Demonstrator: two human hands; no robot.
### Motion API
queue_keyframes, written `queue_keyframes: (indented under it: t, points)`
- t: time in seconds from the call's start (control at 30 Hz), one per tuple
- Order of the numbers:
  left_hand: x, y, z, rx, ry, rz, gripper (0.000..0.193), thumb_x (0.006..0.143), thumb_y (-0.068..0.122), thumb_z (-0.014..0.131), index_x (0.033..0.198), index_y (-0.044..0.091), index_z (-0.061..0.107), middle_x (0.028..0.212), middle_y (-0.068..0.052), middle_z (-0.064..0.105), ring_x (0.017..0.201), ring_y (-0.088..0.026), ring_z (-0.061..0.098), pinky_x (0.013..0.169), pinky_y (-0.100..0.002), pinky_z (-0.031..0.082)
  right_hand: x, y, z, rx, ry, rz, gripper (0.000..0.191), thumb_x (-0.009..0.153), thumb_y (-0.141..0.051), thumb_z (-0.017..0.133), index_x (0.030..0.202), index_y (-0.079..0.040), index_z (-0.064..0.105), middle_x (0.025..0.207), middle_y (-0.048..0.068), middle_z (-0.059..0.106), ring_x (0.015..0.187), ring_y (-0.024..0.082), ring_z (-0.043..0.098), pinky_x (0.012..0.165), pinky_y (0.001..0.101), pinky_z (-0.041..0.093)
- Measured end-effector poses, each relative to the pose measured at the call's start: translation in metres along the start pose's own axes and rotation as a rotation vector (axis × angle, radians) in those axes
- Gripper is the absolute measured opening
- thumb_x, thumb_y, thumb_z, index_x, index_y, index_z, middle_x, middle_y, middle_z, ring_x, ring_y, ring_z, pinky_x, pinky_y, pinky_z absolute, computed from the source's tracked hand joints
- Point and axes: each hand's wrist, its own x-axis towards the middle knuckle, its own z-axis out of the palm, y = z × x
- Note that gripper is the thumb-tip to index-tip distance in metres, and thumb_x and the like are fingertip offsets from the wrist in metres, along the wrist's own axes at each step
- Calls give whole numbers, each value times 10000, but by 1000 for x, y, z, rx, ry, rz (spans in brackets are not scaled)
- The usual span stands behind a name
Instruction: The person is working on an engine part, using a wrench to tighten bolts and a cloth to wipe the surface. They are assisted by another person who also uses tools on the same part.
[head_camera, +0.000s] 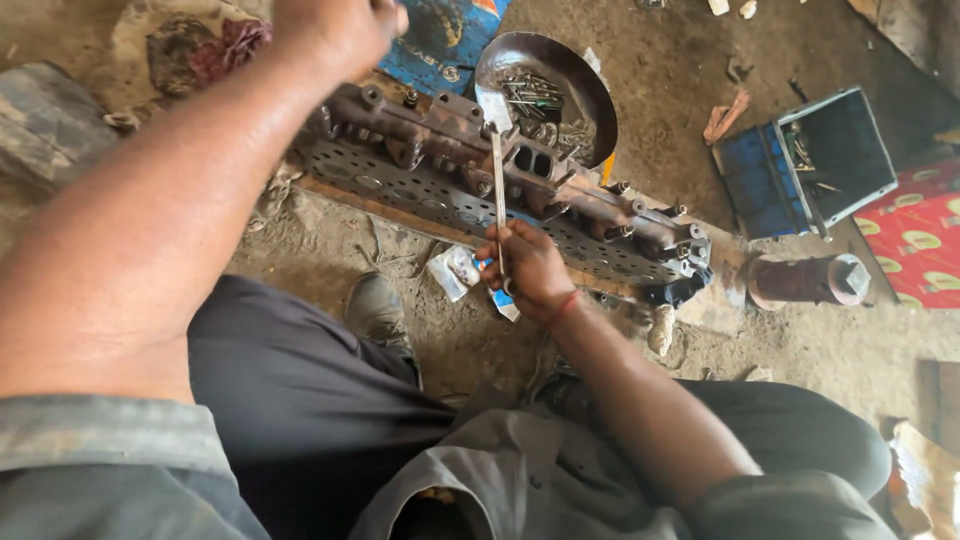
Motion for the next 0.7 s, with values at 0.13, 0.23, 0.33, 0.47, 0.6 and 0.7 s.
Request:
queue_keyframes:
  t: [0.13, 0.23, 0.33, 0.47, 0.6, 0.7]
  points:
    - [8, 20, 48, -26, -209, -25, 186, 927, 327, 763, 920, 144, 796, 914, -131, 747, 809, -261, 714, 756, -475, 568, 16, -2, 6, 20, 94, 43, 202, 1055, -208, 488, 1156, -41, 538, 901, 144, 683, 620, 212, 632, 530, 338, 489]
    - [31, 41, 81, -13, -331, 64, 165, 921, 307, 780, 935, 143, 798, 971, -128, 758, 881, -256, 712, 824, -467, 552, 15, -14, 21, 47, 99, 110, 201, 1042, -188, 477, 1185, -54, 525, 928, 151, 687, 647, 225, 653, 564, 356, 524]
    - [52, 56, 105, 7, -514, 76, 159, 923, 294, 783, 1007, 161, 801, 1004, -115, 769, 901, -264, 711, 852, -452, 561, 23, -19, 46, 154, 94, 188, 228, 1028, -160, 441, 1229, -75, 509, 981, 157, 701, 732, 256, 703, 630, 371, 551]
    - [72, 72, 129, -14, -807, 4, 202, 904, 310, 794, 1058, 179, 797, 1034, -108, 759, 916, -265, 700, 847, -449, 569, 34, -20, 71, 250, 57, 177, 232, 1047, -187, 397, 1227, -71, 488, 1006, 176, 704, 796, 299, 723, 669, 402, 553]
    - [78, 70, 143, -71, -916, -24, 236, 894, 324, 800, 1079, 178, 790, 1053, -109, 747, 931, -266, 694, 857, -446, 566, 27, -32, 68, 247, -26, 218, 242, 1078, -233, 377, 1185, -58, 506, 1045, 153, 718, 861, 275, 730, 698, 375, 564]
    - [79, 60, 147, -124, -941, -36, 262, 887, 335, 804, 1095, 177, 784, 1067, -110, 739, 942, -266, 690, 864, -444, 565, 33, -42, 74, 168, -220, 210, 202, 1109, -211, 467, 1203, -55, 554, 1103, 163, 726, 886, 220, 702, 652, 293, 463]
